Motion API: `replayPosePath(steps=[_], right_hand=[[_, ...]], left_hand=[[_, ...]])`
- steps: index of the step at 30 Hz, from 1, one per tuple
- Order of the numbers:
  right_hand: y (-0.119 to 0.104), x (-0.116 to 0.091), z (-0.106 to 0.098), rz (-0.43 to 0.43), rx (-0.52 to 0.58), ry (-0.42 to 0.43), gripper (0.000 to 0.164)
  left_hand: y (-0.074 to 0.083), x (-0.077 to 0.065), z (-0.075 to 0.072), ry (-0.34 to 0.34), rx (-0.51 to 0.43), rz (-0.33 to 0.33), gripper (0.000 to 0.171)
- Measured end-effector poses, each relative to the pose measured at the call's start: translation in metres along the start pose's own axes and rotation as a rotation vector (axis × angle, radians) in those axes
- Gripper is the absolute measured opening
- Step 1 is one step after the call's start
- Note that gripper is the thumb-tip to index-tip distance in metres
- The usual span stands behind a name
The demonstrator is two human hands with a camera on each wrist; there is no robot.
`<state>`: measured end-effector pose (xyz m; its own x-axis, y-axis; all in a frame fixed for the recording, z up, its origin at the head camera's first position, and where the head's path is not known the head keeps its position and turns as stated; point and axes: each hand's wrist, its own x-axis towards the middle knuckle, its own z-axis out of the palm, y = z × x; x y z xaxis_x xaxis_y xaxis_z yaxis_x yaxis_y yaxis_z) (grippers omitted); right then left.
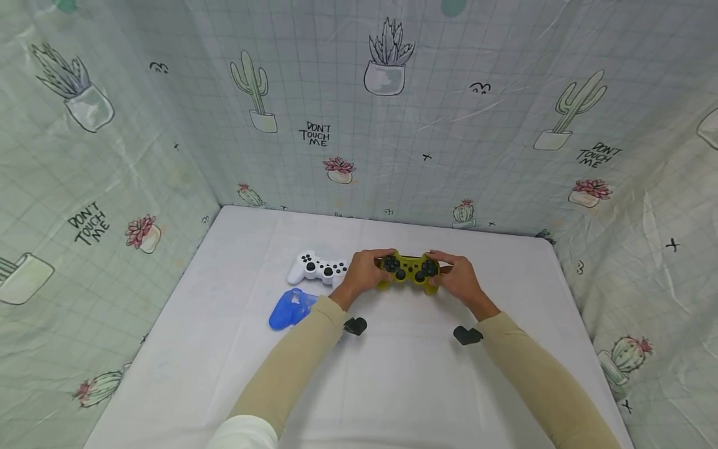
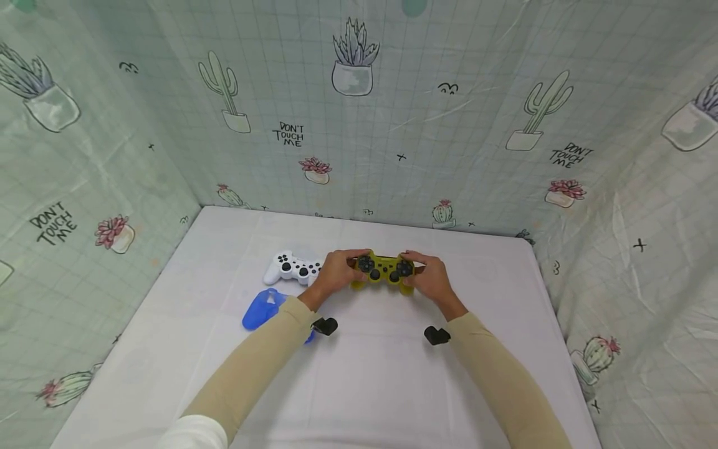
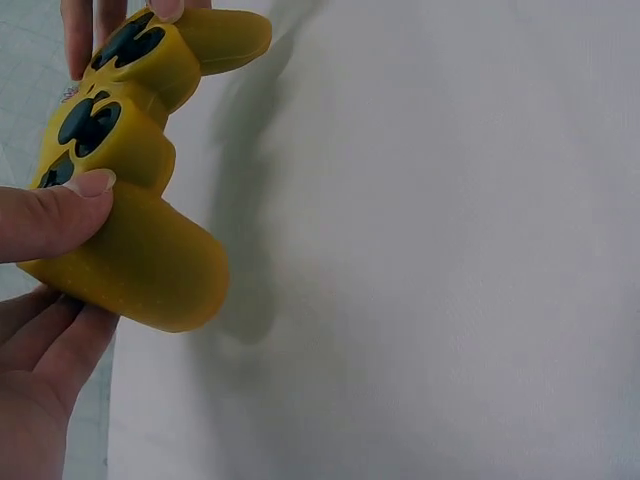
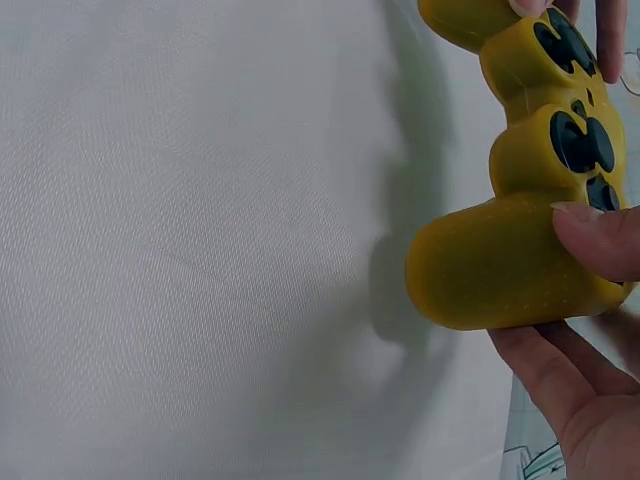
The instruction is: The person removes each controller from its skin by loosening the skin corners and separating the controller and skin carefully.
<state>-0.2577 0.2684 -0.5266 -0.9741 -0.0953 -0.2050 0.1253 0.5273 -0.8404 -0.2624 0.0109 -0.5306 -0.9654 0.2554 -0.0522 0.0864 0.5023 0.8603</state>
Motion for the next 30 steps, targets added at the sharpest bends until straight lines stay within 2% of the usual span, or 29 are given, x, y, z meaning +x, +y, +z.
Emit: replayPosePath(steps=[11, 21, 25, 30], right_hand=[[0.0, -0.003, 0.003, -0.053, 0.037, 0.026, 0.063], [0.006, -0.005, 0.009, -0.107, 0.061, 0.115, 0.06], [0.01, -0.005, 0.016, -0.146, 0.1, 0.15, 0.056], [0.012, -0.006, 0.02, -0.226, 0.078, 0.191, 0.047]], left_hand=[[-0.005, -0.002, 0.004, 0.055, 0.006, 0.068, 0.062], [-0.01, -0.004, 0.01, 0.106, 0.021, 0.143, 0.059], [-0.01, -0.006, 0.012, 0.129, 0.036, 0.16, 0.057], [-0.012, -0.007, 0.016, 0.159, 0.071, 0.175, 0.055]])
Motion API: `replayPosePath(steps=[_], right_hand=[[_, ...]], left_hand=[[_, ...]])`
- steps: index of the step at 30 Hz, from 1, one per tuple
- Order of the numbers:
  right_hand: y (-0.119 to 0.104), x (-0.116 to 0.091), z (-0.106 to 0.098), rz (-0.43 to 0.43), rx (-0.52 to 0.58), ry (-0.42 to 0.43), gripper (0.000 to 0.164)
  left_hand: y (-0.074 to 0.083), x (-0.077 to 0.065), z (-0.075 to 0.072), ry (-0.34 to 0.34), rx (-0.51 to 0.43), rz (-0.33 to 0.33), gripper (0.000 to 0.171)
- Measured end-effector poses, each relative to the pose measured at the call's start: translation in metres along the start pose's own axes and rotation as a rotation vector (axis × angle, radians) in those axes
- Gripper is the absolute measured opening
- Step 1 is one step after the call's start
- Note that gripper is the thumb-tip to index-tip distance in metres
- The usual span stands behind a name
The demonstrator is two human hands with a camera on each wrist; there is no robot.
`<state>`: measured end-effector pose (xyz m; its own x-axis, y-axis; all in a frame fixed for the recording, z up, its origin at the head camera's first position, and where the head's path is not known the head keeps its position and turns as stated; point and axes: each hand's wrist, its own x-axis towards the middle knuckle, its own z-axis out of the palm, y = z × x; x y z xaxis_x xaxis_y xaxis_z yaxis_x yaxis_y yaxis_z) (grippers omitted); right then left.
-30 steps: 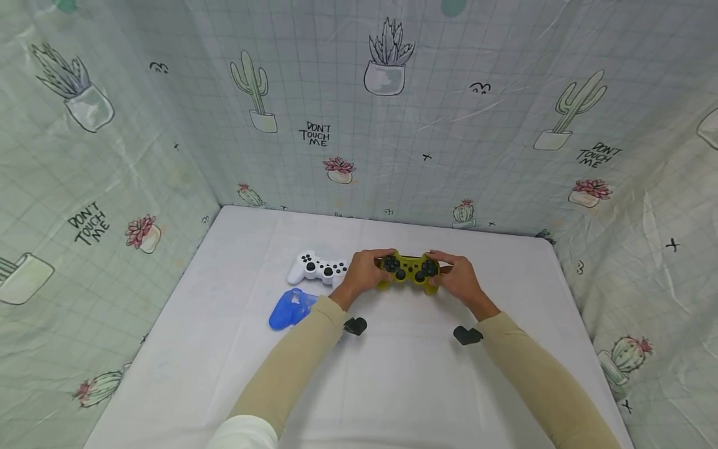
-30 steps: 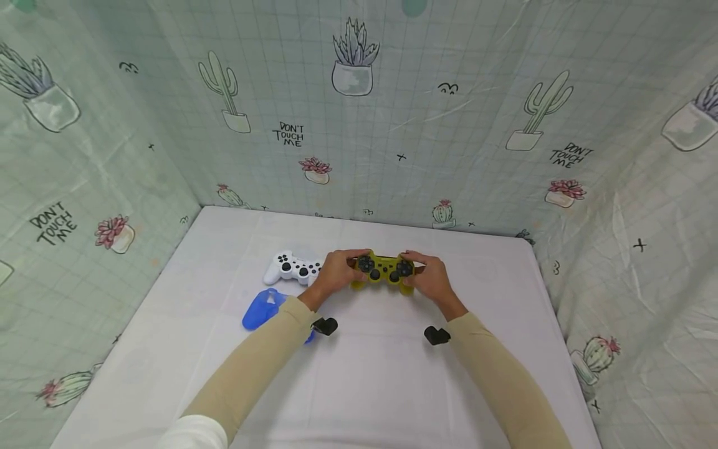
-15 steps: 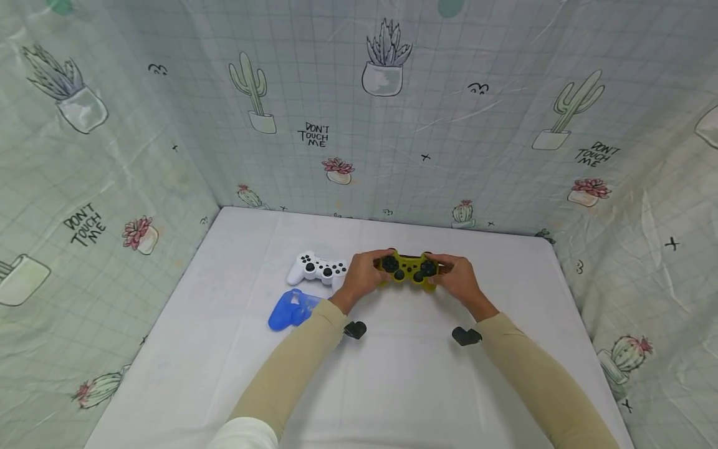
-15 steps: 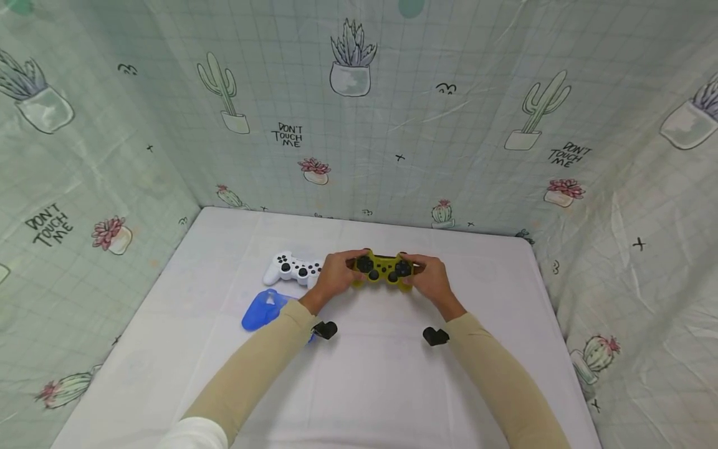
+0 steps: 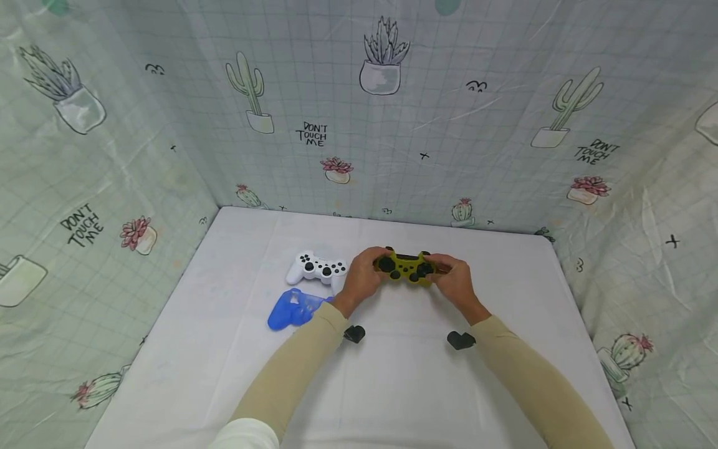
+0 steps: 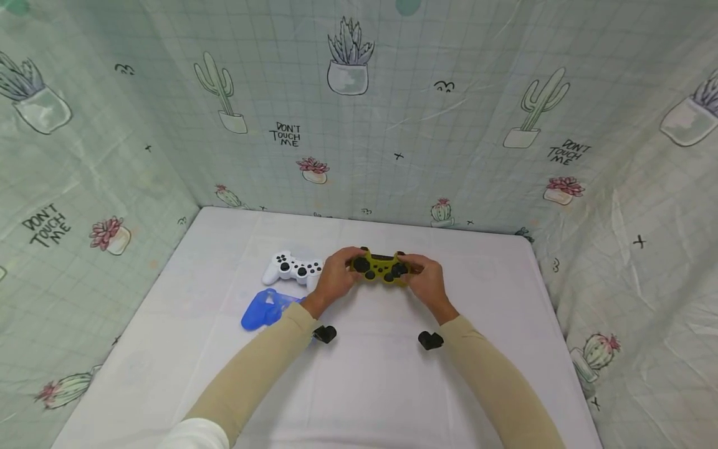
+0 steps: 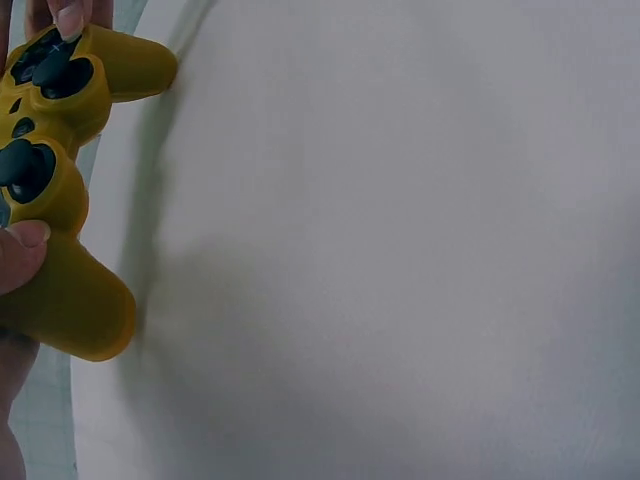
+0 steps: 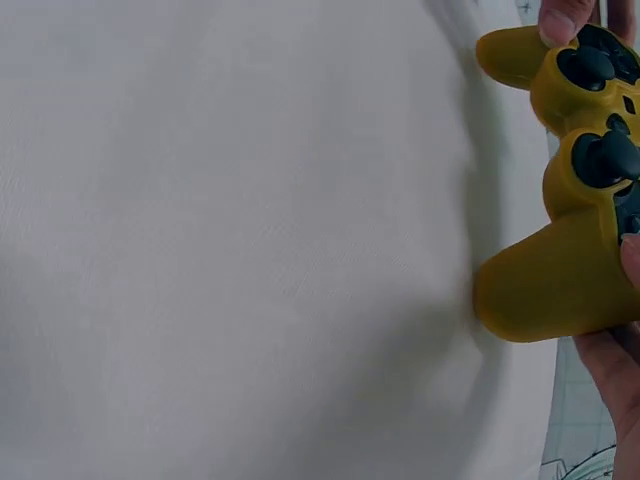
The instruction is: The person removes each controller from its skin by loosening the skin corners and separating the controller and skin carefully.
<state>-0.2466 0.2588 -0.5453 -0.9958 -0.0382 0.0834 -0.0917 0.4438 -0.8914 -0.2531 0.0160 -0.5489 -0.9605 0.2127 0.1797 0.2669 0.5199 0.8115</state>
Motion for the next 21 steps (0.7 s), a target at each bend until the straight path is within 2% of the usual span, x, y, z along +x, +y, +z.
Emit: replayPosePath(steps=[11, 17, 21], right_hand=[[0.003, -0.004, 0.002, -0.168, 0.004, 0.008, 0.039], [0.006, -0.004, 0.003, -0.237, -0.003, 0.028, 0.037], [0.008, -0.006, 0.003, -0.265, -0.012, 0.037, 0.035]], left_hand=[[-0.008, -0.006, 0.008, 0.062, 0.122, 0.134, 0.049], [-0.01, -0.008, 0.011, 0.061, 0.18, 0.183, 0.047], [-0.011, -0.006, 0.015, 0.025, 0.27, 0.206, 0.046]])
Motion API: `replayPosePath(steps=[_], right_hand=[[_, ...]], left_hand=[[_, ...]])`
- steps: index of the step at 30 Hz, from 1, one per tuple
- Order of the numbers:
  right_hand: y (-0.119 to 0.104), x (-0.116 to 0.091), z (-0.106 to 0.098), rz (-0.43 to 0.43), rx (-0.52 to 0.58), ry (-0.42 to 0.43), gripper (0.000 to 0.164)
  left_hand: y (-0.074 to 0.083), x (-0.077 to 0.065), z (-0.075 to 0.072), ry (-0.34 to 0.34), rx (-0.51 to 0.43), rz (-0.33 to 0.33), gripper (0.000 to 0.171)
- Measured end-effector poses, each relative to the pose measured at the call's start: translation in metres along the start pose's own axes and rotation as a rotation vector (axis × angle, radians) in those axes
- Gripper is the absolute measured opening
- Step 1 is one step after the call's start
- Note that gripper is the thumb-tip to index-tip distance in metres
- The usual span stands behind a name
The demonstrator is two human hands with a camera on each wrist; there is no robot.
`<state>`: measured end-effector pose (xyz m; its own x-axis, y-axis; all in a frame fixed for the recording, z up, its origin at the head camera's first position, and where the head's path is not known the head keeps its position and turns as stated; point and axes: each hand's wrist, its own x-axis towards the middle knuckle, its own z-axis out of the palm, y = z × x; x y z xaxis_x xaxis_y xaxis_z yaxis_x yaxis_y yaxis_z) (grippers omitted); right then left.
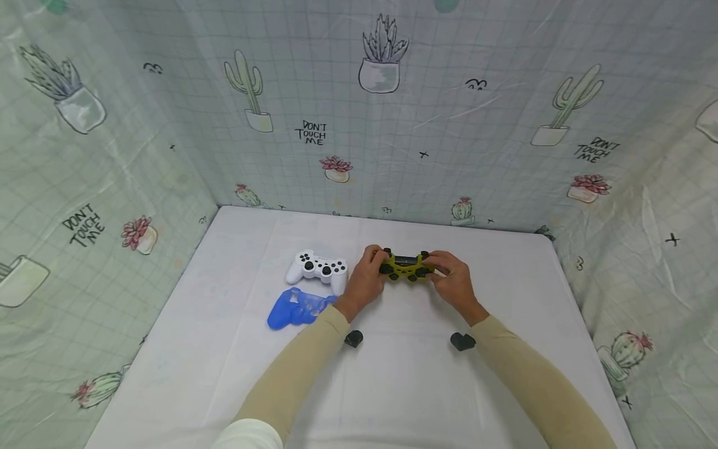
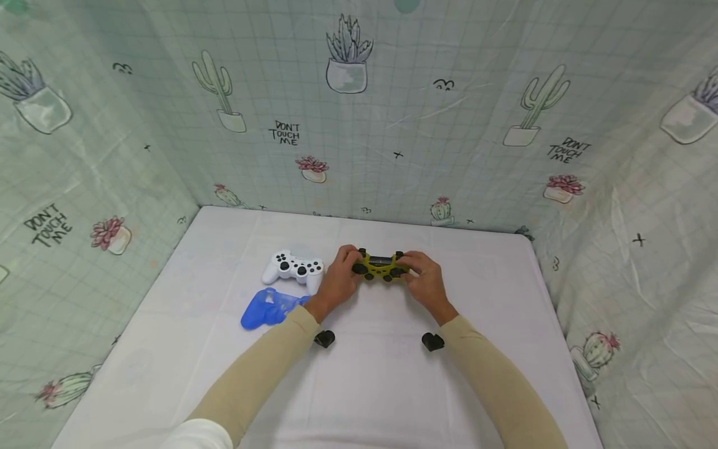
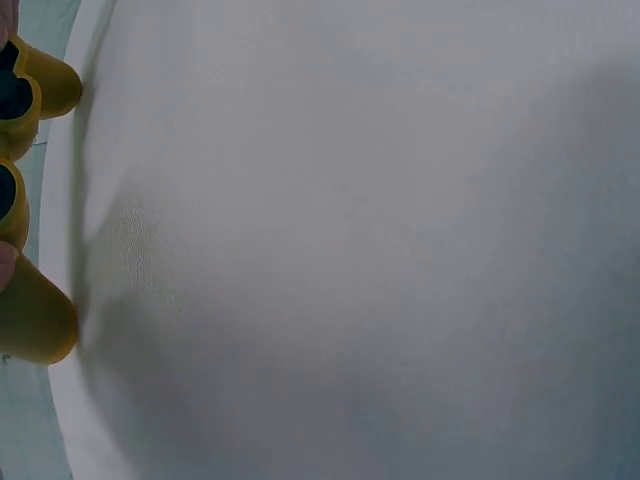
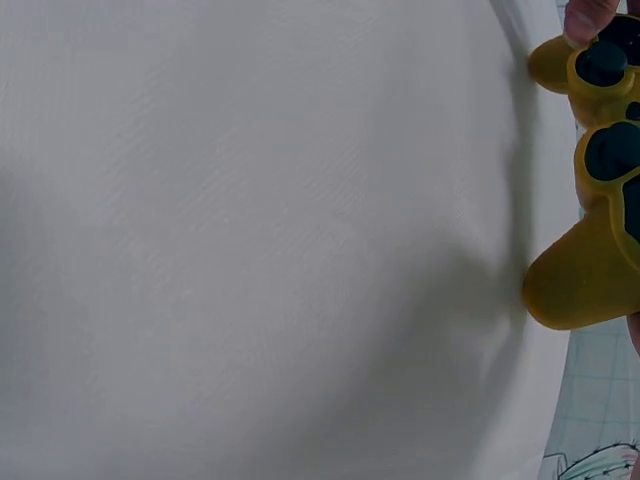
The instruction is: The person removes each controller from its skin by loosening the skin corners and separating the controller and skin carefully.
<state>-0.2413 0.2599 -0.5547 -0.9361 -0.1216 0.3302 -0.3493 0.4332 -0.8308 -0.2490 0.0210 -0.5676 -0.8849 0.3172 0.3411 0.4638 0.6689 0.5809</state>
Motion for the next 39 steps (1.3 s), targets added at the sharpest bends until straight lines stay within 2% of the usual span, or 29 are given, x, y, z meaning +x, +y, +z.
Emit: replayPosePath(steps=[4, 9, 13, 17, 19, 21, 25, 27, 29, 33, 39], right_hand=[[0.001, -0.002, -0.003, 0.028, -0.009, -0.013, 0.034], [-0.006, 0.0, -0.007, 0.149, 0.013, -0.054, 0.021], [-0.016, 0.006, -0.007, 0.316, 0.066, -0.024, 0.019], [-0.026, 0.014, -0.002, 0.485, 0.017, 0.058, 0.028], [-0.03, 0.017, -0.002, 0.572, -0.009, 0.07, 0.034], [-0.033, 0.021, -0.003, 0.661, 0.008, 0.043, 0.042], [-0.038, 0.027, -0.007, 0.792, 0.115, -0.079, 0.053], [-0.041, 0.029, -0.009, 0.826, 0.131, -0.134, 0.052], [-0.042, 0.032, -0.009, 0.851, 0.138, -0.156, 0.051], [-0.042, 0.035, -0.008, 0.888, 0.158, -0.175, 0.05], [-0.04, 0.033, -0.009, 0.889, 0.217, -0.164, 0.048]], left_hand=[[0.0, 0.001, 0.002, -0.025, 0.048, 0.027, 0.047], [0.003, 0.001, 0.001, -0.023, 0.007, -0.013, 0.047], [0.009, 0.002, -0.004, -0.04, -0.112, -0.093, 0.04], [0.02, 0.005, -0.01, -0.031, -0.269, -0.201, 0.021], [0.026, 0.006, -0.012, -0.02, -0.305, -0.253, 0.017], [0.031, 0.008, -0.013, 0.008, -0.333, -0.297, 0.018], [0.038, 0.012, -0.016, 0.089, -0.339, -0.4, 0.017], [0.04, 0.014, -0.019, 0.102, -0.342, -0.46, 0.019], [0.042, 0.016, -0.023, 0.086, -0.356, -0.514, 0.025], [0.042, 0.02, -0.03, 0.001, -0.393, -0.594, 0.041], [0.037, 0.022, -0.035, -0.104, -0.464, -0.671, 0.046]])
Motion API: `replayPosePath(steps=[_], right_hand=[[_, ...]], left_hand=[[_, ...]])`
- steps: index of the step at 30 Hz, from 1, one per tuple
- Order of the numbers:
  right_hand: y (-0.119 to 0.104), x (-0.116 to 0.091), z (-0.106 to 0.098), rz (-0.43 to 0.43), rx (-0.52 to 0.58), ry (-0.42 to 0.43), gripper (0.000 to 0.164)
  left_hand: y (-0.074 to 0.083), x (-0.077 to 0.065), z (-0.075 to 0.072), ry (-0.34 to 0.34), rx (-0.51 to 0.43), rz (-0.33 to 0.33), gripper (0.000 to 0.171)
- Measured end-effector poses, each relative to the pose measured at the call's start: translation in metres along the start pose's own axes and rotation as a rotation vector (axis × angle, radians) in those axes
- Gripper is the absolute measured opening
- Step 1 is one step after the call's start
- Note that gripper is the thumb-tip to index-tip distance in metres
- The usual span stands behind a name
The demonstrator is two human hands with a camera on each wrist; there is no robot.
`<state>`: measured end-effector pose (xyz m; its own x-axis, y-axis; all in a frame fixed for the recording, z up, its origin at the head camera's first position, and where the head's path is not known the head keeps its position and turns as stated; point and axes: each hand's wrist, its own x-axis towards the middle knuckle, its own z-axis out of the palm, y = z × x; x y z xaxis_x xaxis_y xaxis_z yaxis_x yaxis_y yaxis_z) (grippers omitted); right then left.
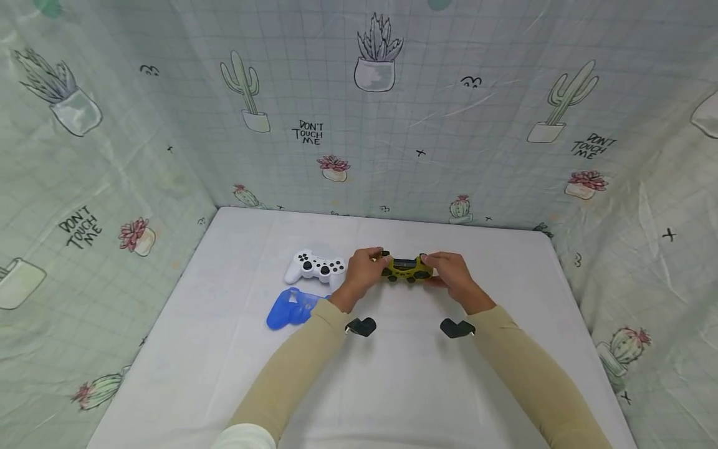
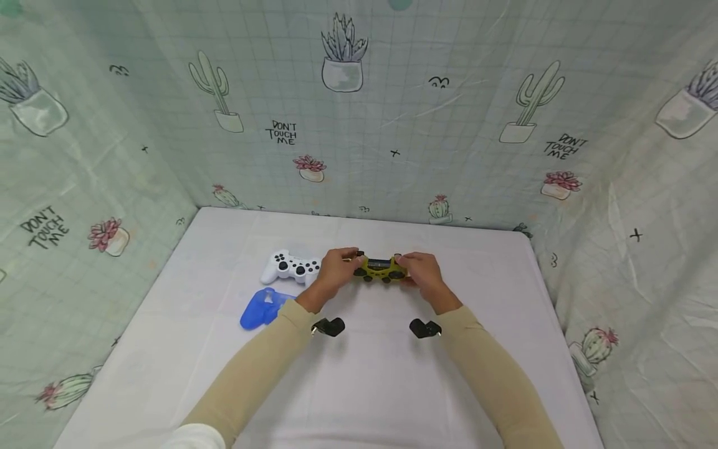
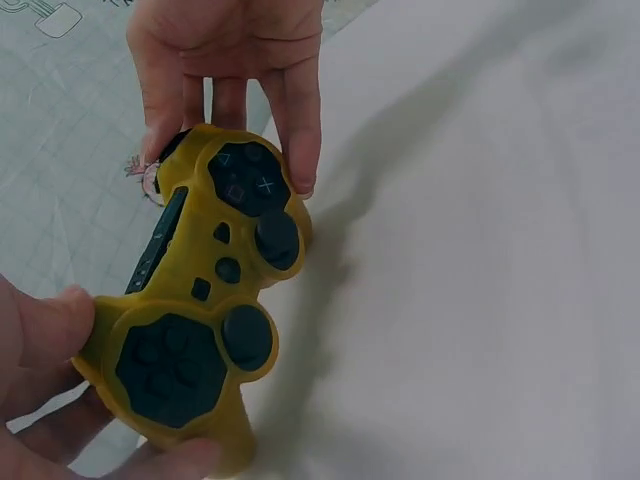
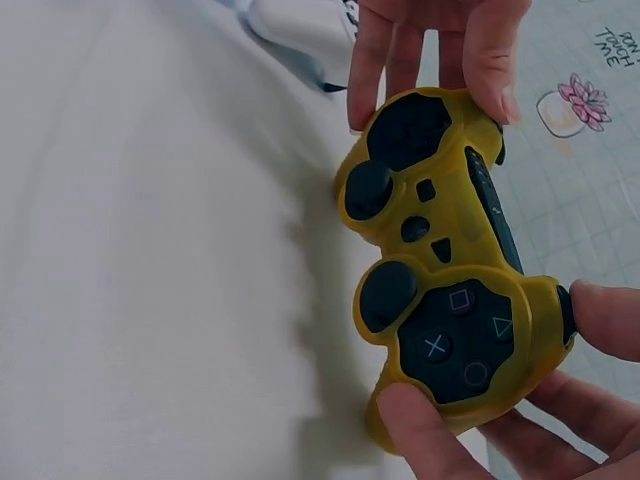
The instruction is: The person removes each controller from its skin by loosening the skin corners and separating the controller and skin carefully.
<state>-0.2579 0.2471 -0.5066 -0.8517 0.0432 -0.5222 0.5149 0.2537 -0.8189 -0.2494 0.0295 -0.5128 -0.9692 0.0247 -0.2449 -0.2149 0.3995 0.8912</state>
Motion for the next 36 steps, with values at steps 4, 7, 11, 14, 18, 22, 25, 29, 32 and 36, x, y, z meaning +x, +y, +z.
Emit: replayPosePath(steps=[4, 7, 11, 14, 18, 22, 25, 29, 32, 36], right_hand=[[0.004, -0.001, 0.0, -0.007, 0.034, -0.008, 0.048], [0.008, 0.0, -0.001, -0.012, 0.049, -0.011, 0.05], [0.016, 0.001, -0.004, -0.042, 0.055, -0.023, 0.05], [0.024, 0.0, -0.007, -0.062, 0.055, -0.036, 0.049], [0.034, -0.004, -0.011, -0.098, 0.035, -0.047, 0.047], [0.042, -0.008, -0.012, -0.166, -0.048, -0.028, 0.045], [0.046, -0.009, -0.011, -0.215, -0.093, -0.009, 0.043], [0.05, -0.008, -0.006, -0.283, -0.11, -0.012, 0.041], [0.053, -0.006, -0.002, -0.318, -0.127, -0.023, 0.039], [0.054, -0.005, -0.002, -0.378, -0.221, -0.02, 0.037]], left_hand=[[-0.006, -0.001, 0.0, -0.021, -0.018, 0.01, 0.044], [-0.012, -0.002, 0.002, -0.017, -0.016, 0.04, 0.043], [-0.019, -0.005, 0.005, -0.011, 0.01, 0.1, 0.041], [-0.024, -0.009, 0.006, -0.009, 0.031, 0.153, 0.038], [-0.03, -0.015, 0.008, -0.004, 0.063, 0.216, 0.034], [-0.035, -0.019, 0.009, 0.004, 0.102, 0.266, 0.032], [-0.038, -0.02, 0.009, 0.007, 0.128, 0.293, 0.031], [-0.043, -0.02, 0.009, 0.02, 0.163, 0.331, 0.03], [-0.047, -0.018, 0.009, 0.025, 0.188, 0.352, 0.03], [-0.049, -0.014, 0.009, 0.011, 0.221, 0.391, 0.03]])
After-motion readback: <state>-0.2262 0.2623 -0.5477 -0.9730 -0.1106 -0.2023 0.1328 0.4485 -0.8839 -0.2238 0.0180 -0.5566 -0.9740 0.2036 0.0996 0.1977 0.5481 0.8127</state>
